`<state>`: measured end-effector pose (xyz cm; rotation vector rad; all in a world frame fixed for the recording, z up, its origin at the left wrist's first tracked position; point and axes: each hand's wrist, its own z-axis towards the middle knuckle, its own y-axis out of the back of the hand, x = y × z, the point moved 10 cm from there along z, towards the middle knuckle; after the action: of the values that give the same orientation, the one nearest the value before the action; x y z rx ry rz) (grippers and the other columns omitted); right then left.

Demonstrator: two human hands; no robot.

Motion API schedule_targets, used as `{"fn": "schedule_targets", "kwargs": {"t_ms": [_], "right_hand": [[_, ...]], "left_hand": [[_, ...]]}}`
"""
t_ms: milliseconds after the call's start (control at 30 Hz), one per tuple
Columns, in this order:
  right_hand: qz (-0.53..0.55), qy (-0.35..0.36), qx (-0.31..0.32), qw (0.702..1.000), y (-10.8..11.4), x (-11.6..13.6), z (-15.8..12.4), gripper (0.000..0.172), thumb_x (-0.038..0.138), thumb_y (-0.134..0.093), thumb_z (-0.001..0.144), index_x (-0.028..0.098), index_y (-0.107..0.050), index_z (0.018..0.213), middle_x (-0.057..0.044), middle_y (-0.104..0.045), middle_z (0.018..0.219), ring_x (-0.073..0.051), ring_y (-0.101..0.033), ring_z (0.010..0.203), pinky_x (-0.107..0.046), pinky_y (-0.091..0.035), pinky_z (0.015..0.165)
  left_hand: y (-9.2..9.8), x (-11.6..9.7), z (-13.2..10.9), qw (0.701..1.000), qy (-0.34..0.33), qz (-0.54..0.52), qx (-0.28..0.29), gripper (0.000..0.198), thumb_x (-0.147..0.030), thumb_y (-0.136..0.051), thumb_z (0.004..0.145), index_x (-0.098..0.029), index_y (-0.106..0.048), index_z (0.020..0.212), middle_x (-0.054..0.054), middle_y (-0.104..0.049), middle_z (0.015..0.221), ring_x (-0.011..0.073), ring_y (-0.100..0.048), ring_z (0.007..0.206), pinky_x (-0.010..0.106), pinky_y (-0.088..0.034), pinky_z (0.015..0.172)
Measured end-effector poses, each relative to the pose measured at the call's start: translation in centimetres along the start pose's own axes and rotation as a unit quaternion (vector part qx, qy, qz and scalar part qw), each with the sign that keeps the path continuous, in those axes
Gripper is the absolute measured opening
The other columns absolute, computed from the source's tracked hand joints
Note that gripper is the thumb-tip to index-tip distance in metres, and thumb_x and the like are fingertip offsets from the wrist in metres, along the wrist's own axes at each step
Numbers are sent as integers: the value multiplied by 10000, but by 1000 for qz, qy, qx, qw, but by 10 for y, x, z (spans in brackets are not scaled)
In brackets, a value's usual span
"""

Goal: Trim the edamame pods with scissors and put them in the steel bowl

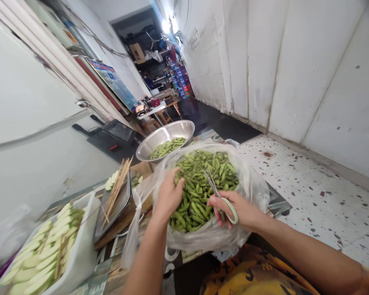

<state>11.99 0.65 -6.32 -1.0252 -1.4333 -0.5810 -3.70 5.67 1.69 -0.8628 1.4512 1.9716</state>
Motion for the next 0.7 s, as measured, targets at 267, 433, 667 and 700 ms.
{"fn": "schedule_targets", "kwargs": {"t_ms": [267,433,667,700], "right_hand": [[-11,-2,3,1000,1,-2,-1,382,525,-554,799,144,-542,765,41,-522,533,-83,-514,419,-141,-355,306],[-16,-5,10,1000,-1,-1,-1,379,529,-560,792,152,-531,761,42,-520,531,-84,-510,417,-146,-358,309],[-47,-22,37,998,-3,3,-4,397,545,-538,802,159,-516,716,30,-527,533,-83,-475,409,-156,-364,298],[-61,-25,42,997,-4,4,-4,399,542,-539,803,159,-511,693,26,-531,527,-82,-464,405,-159,-368,297]], "left_hand": [[-40,3,4,942,-56,326,56,248,-370,-609,736,-184,-678,884,122,-676,845,263,-624,807,317,-425,680],[-36,0,8,973,-57,219,36,201,-219,-559,738,-176,-686,888,92,-690,959,213,-619,904,305,-438,812],[-21,-1,-5,996,18,-78,34,321,-400,-637,691,-145,-705,874,58,-693,747,177,-616,708,269,-466,665],[-20,-2,-8,994,28,-101,35,340,-411,-648,678,-140,-706,876,52,-682,707,166,-601,661,255,-455,621]]}}
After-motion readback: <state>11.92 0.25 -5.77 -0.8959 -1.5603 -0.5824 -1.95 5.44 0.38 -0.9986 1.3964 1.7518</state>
